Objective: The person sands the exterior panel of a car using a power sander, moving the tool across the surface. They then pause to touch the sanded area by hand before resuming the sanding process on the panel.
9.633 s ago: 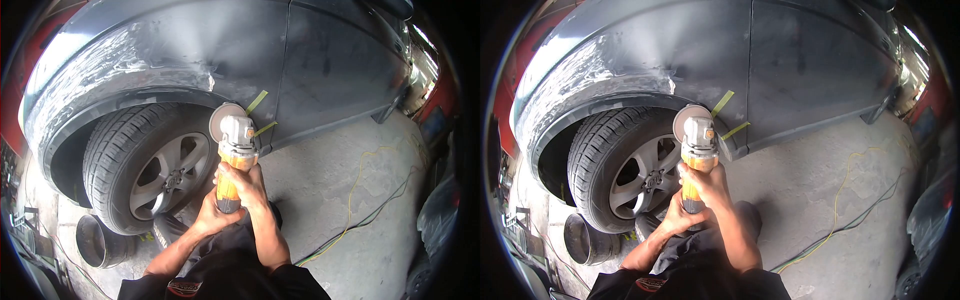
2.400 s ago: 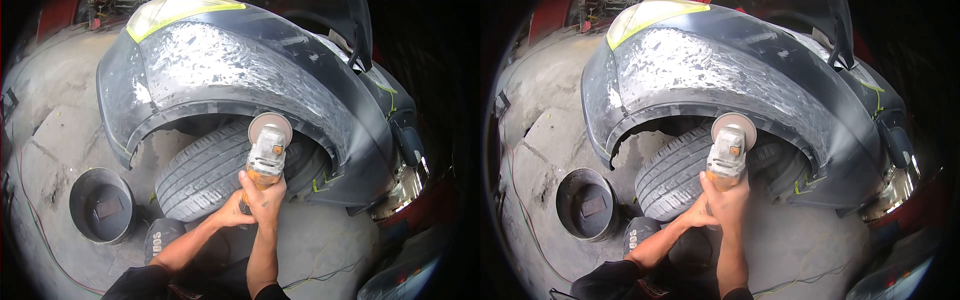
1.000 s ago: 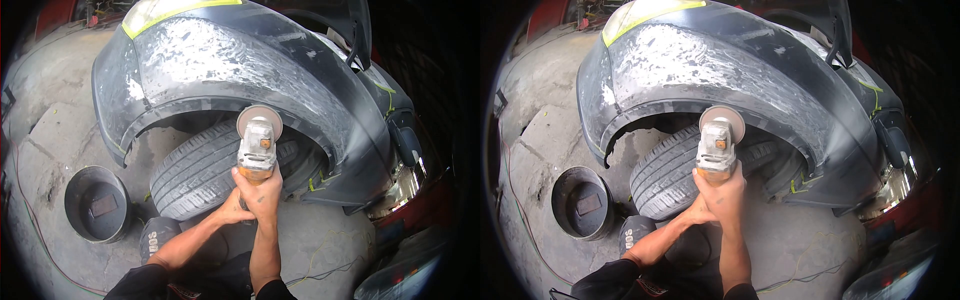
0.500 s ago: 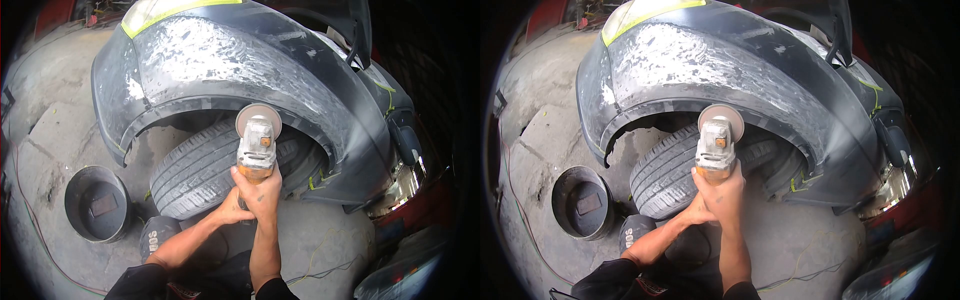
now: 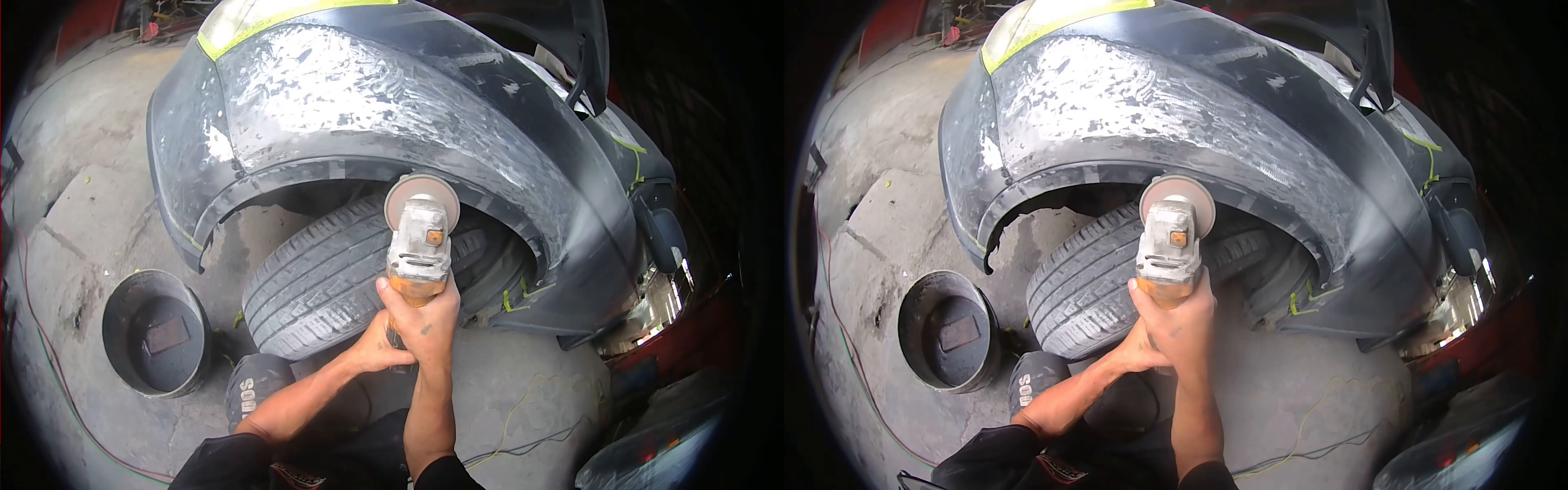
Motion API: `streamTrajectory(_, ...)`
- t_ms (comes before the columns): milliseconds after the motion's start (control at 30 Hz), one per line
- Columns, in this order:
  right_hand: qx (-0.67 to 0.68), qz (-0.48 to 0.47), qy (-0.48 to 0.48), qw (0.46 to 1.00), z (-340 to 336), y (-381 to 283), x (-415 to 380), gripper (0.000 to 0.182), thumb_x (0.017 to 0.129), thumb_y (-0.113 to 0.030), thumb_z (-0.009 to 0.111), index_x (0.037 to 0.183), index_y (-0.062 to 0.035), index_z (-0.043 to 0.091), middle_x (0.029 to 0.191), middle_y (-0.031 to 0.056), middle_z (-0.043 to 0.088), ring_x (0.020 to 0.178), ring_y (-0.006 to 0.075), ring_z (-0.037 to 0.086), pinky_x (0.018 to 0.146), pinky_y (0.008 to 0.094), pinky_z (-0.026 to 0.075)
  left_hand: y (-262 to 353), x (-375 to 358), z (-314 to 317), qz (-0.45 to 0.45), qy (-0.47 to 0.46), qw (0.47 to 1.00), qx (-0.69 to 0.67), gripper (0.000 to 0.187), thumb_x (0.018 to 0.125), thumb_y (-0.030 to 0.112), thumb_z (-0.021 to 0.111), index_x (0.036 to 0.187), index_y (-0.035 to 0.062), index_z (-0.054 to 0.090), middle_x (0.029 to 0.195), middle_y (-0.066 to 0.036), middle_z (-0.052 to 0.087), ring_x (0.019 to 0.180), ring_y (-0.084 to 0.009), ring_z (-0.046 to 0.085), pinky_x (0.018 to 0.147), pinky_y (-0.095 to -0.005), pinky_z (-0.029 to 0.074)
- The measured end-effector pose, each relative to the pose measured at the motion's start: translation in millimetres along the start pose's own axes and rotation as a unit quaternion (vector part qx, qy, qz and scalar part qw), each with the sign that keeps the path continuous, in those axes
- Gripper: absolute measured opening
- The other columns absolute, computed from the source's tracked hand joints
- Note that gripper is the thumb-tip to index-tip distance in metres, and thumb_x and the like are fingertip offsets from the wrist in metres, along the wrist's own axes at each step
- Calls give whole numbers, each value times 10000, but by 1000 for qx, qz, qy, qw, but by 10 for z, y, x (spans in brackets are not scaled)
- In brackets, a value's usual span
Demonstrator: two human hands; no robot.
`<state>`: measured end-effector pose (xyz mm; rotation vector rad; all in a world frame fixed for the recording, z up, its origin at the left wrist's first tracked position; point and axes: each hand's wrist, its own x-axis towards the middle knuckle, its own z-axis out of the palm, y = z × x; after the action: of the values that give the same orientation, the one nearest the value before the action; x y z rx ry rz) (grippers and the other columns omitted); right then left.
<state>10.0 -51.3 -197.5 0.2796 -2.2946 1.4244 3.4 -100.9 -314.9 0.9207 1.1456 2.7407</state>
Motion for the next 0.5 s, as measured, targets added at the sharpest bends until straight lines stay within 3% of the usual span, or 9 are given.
streamTrajectory(133,5,-12,-8,1000,-7,-19,32,428,764,-66,829,1119,43,616,1005,95,693,902,142,663,818,300,529,-70,-2,-41,-14,-10,1000,7,564,689,97,781,1200,-25,576,1060,-49,660,1020,-127,612,880,-298,501)
streamTrajectory(233,16,-22,1,1000,-15,44,34,504,739,-179,856,1096,54,587,985,172,710,913,264,714,795,375,541,-39,20,-36,-2,-11,1000,-6,542,698,89,773,1191,-25,578,1052,-46,661,1004,-126,618,871,-294,504)
streamTrajectory(500,13,8,-14,1000,-48,20,26,520,743,-183,854,1124,56,595,998,164,711,921,250,712,815,376,546,4,-8,22,2,-1,1000,-1,479,713,75,764,1152,-17,596,1029,-42,664,985,-124,625,857,-292,507)
